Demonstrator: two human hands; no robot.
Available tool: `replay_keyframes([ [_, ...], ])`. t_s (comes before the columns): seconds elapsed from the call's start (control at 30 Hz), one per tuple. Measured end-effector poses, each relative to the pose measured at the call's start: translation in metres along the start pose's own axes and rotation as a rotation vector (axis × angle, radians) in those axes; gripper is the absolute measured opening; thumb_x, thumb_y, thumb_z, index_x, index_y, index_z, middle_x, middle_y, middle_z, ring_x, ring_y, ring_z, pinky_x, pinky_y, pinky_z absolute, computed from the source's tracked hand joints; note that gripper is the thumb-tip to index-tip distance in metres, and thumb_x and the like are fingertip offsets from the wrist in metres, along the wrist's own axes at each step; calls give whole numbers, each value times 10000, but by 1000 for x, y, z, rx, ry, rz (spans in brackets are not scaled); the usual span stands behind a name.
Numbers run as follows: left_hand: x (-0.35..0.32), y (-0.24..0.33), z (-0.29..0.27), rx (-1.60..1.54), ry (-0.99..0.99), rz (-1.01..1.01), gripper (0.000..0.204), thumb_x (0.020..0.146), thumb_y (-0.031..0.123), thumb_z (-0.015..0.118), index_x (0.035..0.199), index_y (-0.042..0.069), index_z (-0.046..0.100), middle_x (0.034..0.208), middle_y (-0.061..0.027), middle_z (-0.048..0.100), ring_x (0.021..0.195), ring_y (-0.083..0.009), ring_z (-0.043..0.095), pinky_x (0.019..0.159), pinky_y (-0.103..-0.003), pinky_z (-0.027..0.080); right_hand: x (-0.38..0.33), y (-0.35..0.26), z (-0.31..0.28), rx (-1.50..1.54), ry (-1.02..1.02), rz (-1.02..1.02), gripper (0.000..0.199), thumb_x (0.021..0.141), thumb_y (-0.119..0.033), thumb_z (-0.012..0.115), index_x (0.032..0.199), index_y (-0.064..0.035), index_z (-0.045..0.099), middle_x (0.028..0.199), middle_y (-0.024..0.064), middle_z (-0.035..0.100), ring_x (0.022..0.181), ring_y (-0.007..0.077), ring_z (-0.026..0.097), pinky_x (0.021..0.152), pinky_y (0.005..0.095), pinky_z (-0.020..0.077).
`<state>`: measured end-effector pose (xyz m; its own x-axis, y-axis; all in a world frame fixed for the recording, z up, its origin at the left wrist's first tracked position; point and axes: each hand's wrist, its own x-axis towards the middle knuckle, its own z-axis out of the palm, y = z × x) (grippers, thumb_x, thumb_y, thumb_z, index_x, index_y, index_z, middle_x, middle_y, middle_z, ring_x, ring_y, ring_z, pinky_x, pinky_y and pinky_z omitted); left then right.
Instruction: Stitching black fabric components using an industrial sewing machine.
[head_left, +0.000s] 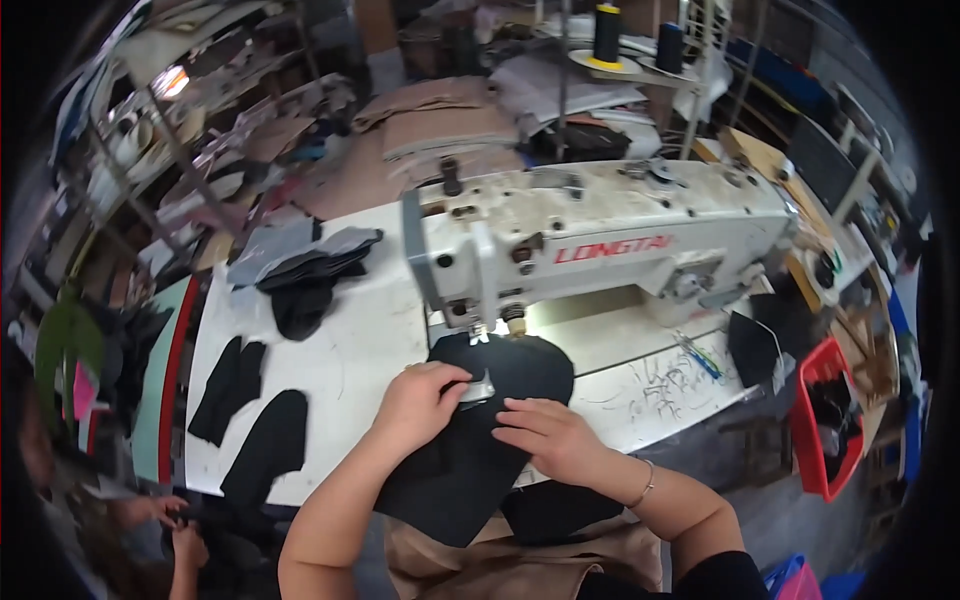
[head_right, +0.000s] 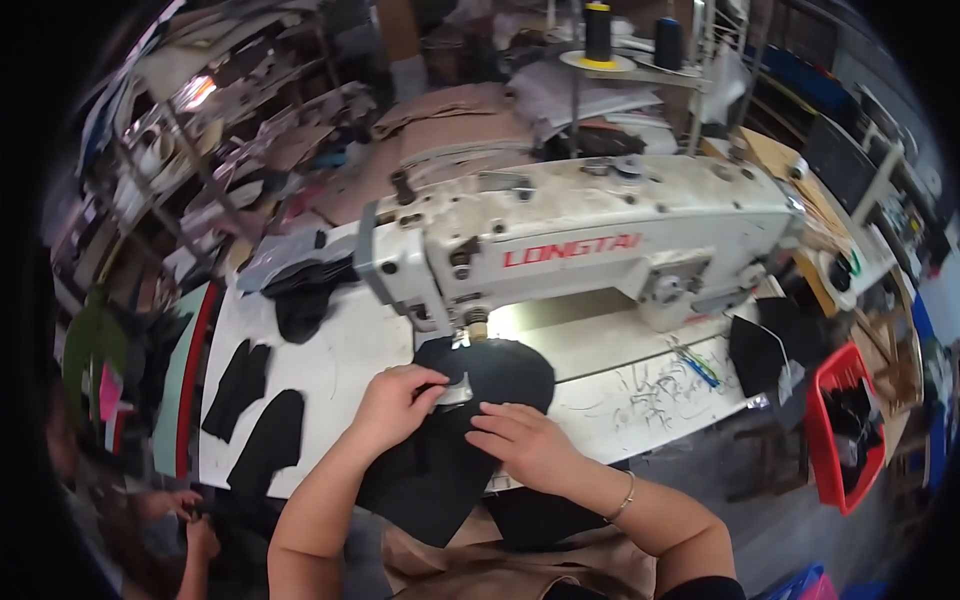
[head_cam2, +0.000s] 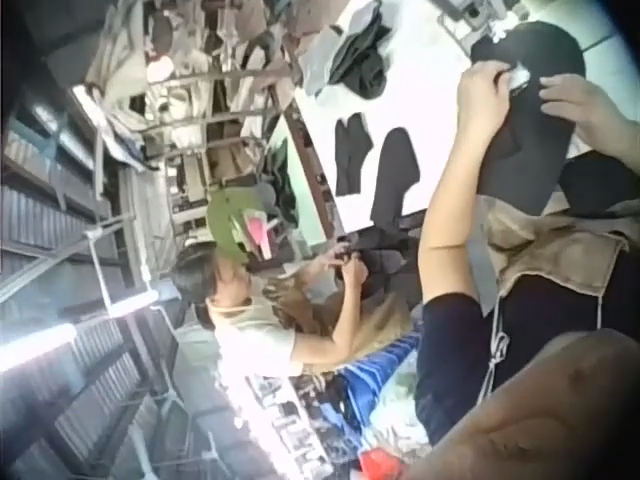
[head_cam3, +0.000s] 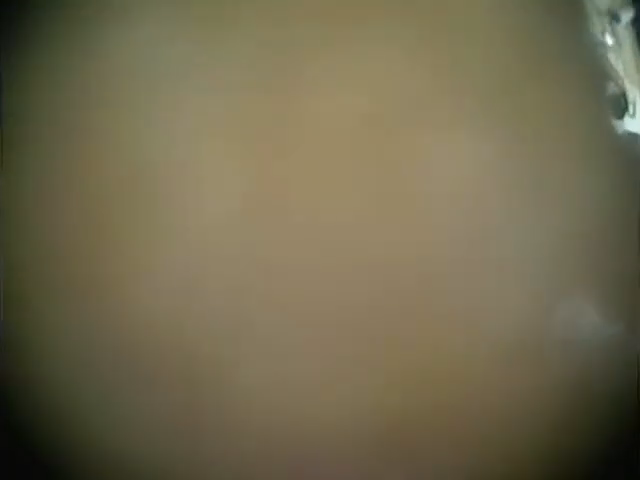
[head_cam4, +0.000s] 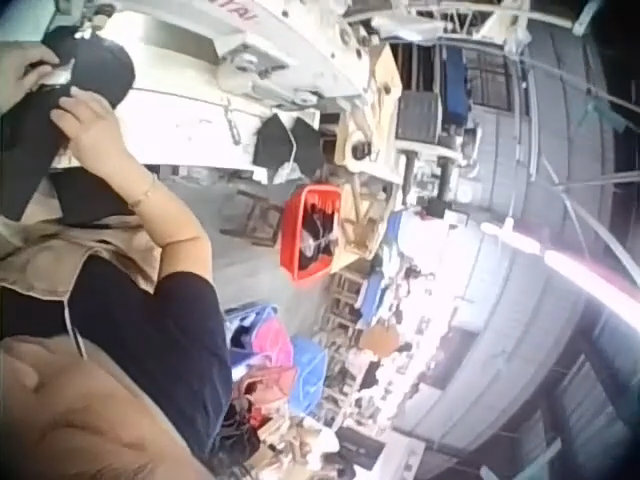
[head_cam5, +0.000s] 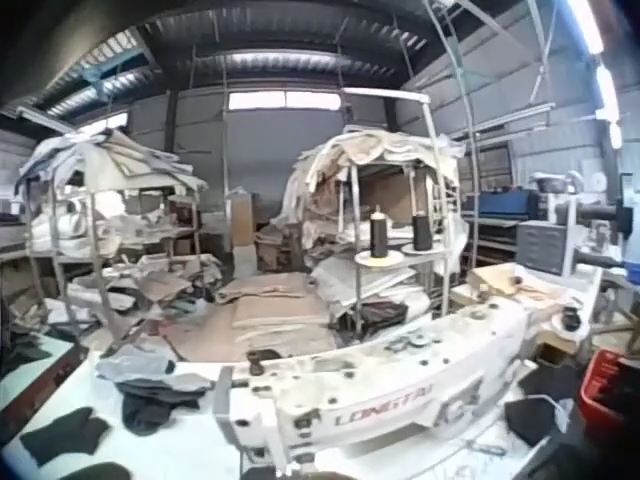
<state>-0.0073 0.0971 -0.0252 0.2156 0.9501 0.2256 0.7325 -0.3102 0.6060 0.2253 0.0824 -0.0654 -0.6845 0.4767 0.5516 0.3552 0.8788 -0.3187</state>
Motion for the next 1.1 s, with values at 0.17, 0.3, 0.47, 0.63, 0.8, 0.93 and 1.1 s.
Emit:
replay_keyframes([
  [0.17,-6,0,-4,25,26,2,95,821,118,647,898,78,688,876,-80,673,830,-299,631,741,-383,513,9,-4,-4,-2,-30,-14,446,652,-16,650,1087,-112,661,1136,47,633,1153,231,566,961,395,463],
  [0.3,-8,-2,2,52,85,94,88,814,106,647,888,70,679,880,-77,670,839,-296,631,739,-380,516,8,-3,-4,-22,-62,-19,457,648,-11,658,1095,-108,659,1143,47,630,1145,229,571,957,400,467],
  [0.47,-3,2,5,165,179,258,86,800,80,642,881,61,665,891,-72,667,843,-289,629,730,-369,519,15,-8,-4,35,-34,9,452,646,-7,657,1090,-92,654,1147,53,631,1122,235,586,963,406,463],
  [0.63,3,-5,-6,77,227,146,80,804,80,645,879,60,661,888,-77,667,826,-289,632,719,-378,521,24,-8,-21,21,-4,17,442,644,-8,656,1080,-82,652,1110,55,648,1105,231,597,967,406,460],
  [0.8,1,3,-2,46,202,167,74,815,89,639,880,62,662,885,-78,667,817,-292,634,716,-380,520,22,-15,-32,32,-26,62,501,581,81,557,1050,-59,667,1094,83,660,1104,254,605,960,432,474],
  [0.93,0,2,-2,52,215,147,73,821,98,634,881,70,663,894,-70,667,826,-284,632,718,-376,518,14,-15,-26,-62,-12,24,440,617,-11,680,1051,-74,653,1099,66,642,1108,267,583,938,410,469],
  [1.1,-5,3,-9,67,145,104,79,825,108,629,884,74,669,902,-74,669,840,-290,630,732,-369,515,-62,-62,3,168,340,307,317,694,-120,793,953,-63,619,906,89,615,843,295,600,737,396,501],
])
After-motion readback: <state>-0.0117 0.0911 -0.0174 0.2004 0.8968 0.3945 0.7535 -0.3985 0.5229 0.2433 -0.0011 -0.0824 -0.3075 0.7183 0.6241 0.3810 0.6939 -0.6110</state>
